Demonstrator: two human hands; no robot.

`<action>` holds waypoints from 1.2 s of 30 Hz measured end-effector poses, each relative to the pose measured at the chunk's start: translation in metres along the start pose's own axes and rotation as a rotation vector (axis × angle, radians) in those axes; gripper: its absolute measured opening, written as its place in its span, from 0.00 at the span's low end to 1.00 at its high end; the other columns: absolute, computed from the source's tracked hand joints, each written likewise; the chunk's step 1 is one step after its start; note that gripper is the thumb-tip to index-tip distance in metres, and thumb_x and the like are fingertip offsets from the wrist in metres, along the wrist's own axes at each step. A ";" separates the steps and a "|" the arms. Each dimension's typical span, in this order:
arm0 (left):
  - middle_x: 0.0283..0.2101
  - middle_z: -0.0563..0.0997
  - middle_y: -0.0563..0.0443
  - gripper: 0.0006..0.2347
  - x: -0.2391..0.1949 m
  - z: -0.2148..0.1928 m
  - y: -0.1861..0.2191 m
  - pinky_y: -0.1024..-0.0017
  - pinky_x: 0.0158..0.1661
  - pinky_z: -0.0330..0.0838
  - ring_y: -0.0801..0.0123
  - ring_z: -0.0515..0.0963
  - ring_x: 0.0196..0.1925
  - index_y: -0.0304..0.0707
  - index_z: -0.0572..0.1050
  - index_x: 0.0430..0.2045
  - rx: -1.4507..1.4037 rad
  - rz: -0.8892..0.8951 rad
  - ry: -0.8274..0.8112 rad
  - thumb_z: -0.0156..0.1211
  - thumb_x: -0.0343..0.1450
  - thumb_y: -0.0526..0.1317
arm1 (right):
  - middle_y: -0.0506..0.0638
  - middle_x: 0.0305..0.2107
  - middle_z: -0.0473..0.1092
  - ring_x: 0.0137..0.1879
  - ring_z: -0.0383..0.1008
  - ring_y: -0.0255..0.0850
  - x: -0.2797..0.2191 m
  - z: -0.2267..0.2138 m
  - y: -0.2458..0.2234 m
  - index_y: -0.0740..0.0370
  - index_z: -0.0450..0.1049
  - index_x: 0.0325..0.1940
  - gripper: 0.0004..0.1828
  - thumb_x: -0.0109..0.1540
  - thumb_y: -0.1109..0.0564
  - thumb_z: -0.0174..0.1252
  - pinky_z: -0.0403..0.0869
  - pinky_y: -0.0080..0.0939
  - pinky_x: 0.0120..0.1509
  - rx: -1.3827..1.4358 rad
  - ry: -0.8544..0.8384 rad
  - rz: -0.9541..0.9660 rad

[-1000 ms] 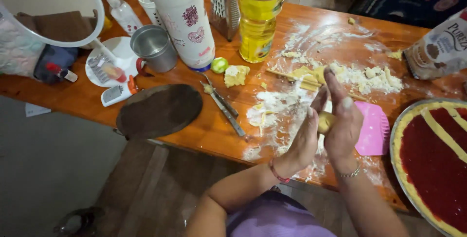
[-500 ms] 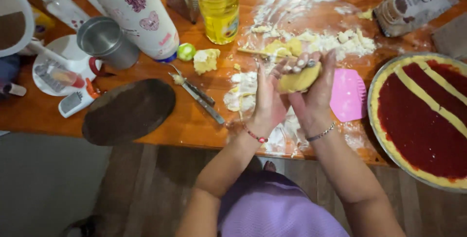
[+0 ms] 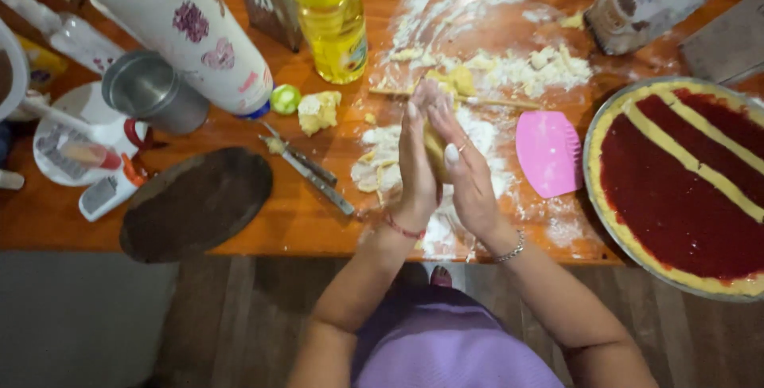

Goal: The person uses a pink plastic scraper to cut strips of dough on a floured wooden table. They place these strips across a pie tin filled with red filling to create a lattice pattern. Afterwards, they knead a small piece of dough and roll it flat with a rolling pin.

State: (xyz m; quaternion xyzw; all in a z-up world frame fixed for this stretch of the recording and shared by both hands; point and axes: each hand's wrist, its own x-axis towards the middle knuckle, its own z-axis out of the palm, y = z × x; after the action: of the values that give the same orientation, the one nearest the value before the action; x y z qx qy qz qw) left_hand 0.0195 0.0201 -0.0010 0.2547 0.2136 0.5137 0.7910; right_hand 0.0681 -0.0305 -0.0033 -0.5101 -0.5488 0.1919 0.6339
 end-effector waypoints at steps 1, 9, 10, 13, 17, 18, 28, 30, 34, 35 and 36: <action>0.73 0.59 0.33 0.27 -0.004 0.006 0.002 0.55 0.73 0.52 0.48 0.57 0.76 0.33 0.60 0.69 0.050 0.032 -0.034 0.41 0.80 0.53 | 0.71 0.67 0.61 0.77 0.52 0.65 0.007 -0.001 0.003 0.74 0.65 0.69 0.28 0.74 0.48 0.40 0.50 0.65 0.80 -0.031 0.037 -0.028; 0.77 0.44 0.25 0.33 -0.028 0.019 0.011 0.46 0.73 0.43 0.38 0.45 0.78 0.27 0.45 0.73 0.408 0.228 -0.256 0.22 0.80 0.58 | 0.49 0.18 0.72 0.19 0.70 0.32 0.031 -0.024 0.043 0.56 0.69 0.71 0.27 0.73 0.42 0.41 0.70 0.26 0.25 0.183 0.132 0.234; 0.77 0.43 0.28 0.36 -0.017 0.018 0.014 0.47 0.74 0.41 0.39 0.44 0.79 0.29 0.44 0.74 0.393 0.201 -0.275 0.20 0.78 0.62 | 0.53 0.28 0.70 0.30 0.68 0.39 0.026 -0.023 0.038 0.59 0.68 0.71 0.28 0.73 0.42 0.40 0.68 0.33 0.35 0.127 0.131 0.182; 0.72 0.58 0.35 0.33 0.046 -0.028 -0.008 0.60 0.71 0.51 0.51 0.58 0.73 0.27 0.53 0.70 -0.058 0.157 -0.637 0.28 0.80 0.59 | 0.64 0.52 0.66 0.58 0.62 0.54 0.002 -0.002 -0.010 0.66 0.65 0.71 0.31 0.73 0.42 0.37 0.62 0.51 0.61 -0.012 0.114 0.044; 0.78 0.41 0.29 0.39 -0.005 -0.011 -0.022 0.45 0.66 0.60 0.38 0.52 0.76 0.44 0.37 0.77 0.454 0.104 -0.323 0.16 0.74 0.69 | 0.71 0.68 0.59 0.76 0.53 0.63 0.039 -0.010 -0.004 0.73 0.60 0.73 0.32 0.74 0.44 0.35 0.54 0.61 0.78 0.032 0.098 0.006; 0.78 0.41 0.29 0.39 -0.010 -0.008 -0.019 0.45 0.66 0.60 0.38 0.52 0.76 0.44 0.37 0.77 0.456 0.094 -0.327 0.16 0.74 0.69 | 0.71 0.68 0.59 0.76 0.53 0.63 0.039 -0.012 -0.003 0.73 0.60 0.73 0.32 0.74 0.44 0.35 0.54 0.61 0.78 0.030 0.105 0.012; 0.75 0.57 0.47 0.26 0.013 0.005 0.018 0.77 0.72 0.50 0.76 0.50 0.76 0.29 0.54 0.73 0.382 0.433 -0.276 0.28 0.83 0.50 | 0.62 0.53 0.65 0.61 0.66 0.50 -0.008 0.012 0.011 0.68 0.69 0.55 0.26 0.72 0.41 0.43 0.67 0.49 0.65 0.224 0.277 0.116; 0.76 0.55 0.44 0.29 0.014 0.008 0.013 0.66 0.71 0.50 0.66 0.50 0.76 0.34 0.53 0.73 0.323 0.365 -0.211 0.28 0.81 0.55 | 0.59 0.45 0.66 0.52 0.68 0.44 -0.003 0.012 0.021 0.68 0.70 0.42 0.27 0.72 0.40 0.43 0.72 0.41 0.56 0.427 0.365 0.166; 0.50 0.65 0.40 0.36 0.012 0.005 0.007 0.42 0.54 0.62 0.42 0.68 0.55 0.45 0.65 0.60 -0.081 -0.071 -0.022 0.32 0.71 0.73 | 0.56 0.29 0.70 0.33 0.74 0.39 0.004 -0.004 0.039 0.63 0.67 0.36 0.25 0.68 0.38 0.52 0.75 0.35 0.32 0.693 0.329 0.082; 0.23 0.79 0.45 0.37 0.010 0.002 0.006 0.51 0.39 0.78 0.46 0.83 0.33 0.44 0.79 0.46 -0.295 -0.315 -0.018 0.38 0.68 0.77 | 0.56 0.25 0.72 0.28 0.78 0.38 0.002 -0.008 0.054 0.63 0.67 0.43 0.25 0.68 0.36 0.52 0.77 0.33 0.28 0.647 0.264 0.084; 0.23 0.79 0.45 0.37 0.007 0.006 0.008 0.51 0.39 0.78 0.46 0.83 0.33 0.44 0.79 0.46 -0.298 -0.313 -0.012 0.38 0.68 0.77 | 0.56 0.25 0.72 0.28 0.78 0.38 0.003 -0.011 0.045 0.63 0.67 0.43 0.25 0.68 0.36 0.52 0.77 0.33 0.28 0.648 0.260 0.088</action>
State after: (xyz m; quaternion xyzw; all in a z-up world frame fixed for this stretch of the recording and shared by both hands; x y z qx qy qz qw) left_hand 0.0199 0.0283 0.0081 0.1019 0.1673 0.4090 0.8913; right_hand 0.0930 -0.0148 -0.0387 -0.3259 -0.3516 0.3168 0.8185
